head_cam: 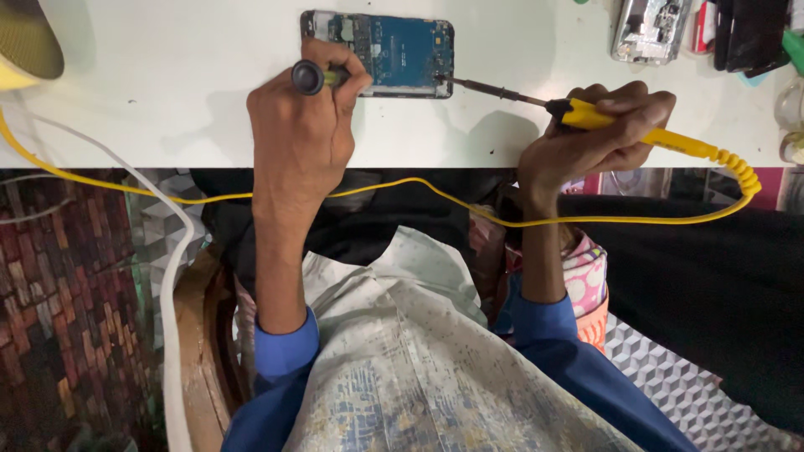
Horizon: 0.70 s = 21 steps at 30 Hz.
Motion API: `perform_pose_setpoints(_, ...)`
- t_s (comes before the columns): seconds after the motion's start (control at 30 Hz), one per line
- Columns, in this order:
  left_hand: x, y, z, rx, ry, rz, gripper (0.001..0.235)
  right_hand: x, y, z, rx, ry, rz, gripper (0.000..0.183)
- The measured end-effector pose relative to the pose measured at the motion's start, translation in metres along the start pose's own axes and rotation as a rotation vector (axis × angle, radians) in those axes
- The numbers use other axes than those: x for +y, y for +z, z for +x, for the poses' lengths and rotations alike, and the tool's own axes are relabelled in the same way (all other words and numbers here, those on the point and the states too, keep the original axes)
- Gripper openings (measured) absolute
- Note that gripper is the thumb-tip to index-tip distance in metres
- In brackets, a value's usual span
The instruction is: The person uses a soldering iron and a small tool to work on the exposed circuit board of a disassembled mobile phone. They repeatedly apply heat to specific points on the board while holding the device steady, then set the tools down.
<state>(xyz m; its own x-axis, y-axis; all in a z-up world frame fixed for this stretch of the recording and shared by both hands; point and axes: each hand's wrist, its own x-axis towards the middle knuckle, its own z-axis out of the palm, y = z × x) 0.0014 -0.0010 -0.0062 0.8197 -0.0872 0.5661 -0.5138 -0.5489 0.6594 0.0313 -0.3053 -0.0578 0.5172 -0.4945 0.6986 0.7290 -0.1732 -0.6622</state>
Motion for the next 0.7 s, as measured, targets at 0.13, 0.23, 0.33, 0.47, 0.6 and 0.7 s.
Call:
perform_pose_setpoints(0.13, 0.001, 0.0, -0.001, 0.019, 0.035, 0.015, 0.017, -0.001, 0.003, -0.002, 0.04, 0.015, 0.015, 0.033)
perform_pose_setpoints(0.23, 0.001, -0.001, -0.002, 0.006, 0.049, 0.014, 0.017, -0.001, 0.002, -0.002, 0.035, 0.001, 0.004, 0.033)
perform_pose_setpoints(0.33, 0.001, -0.001, -0.003, 0.012, 0.057, 0.032, 0.018, -0.002, 0.0, -0.003, 0.04, 0.005, -0.027, 0.032)
perform_pose_setpoints(0.47, 0.002, 0.0, -0.003, 0.008, 0.036, 0.015, 0.016, -0.001, 0.002, -0.002, 0.0, -0.023, -0.033, 0.032)
perform_pose_setpoints(0.6, 0.001, -0.001, -0.002, 0.013, 0.054, 0.013, 0.017, -0.007, 0.008, -0.001, -0.006, -0.043, -0.07, 0.035)
perform_pose_setpoints(0.7, 0.001, -0.002, -0.002, 0.014, 0.07, 0.019, 0.019, -0.012, 0.011, 0.007, -0.038, -0.086, -0.129, 0.035)
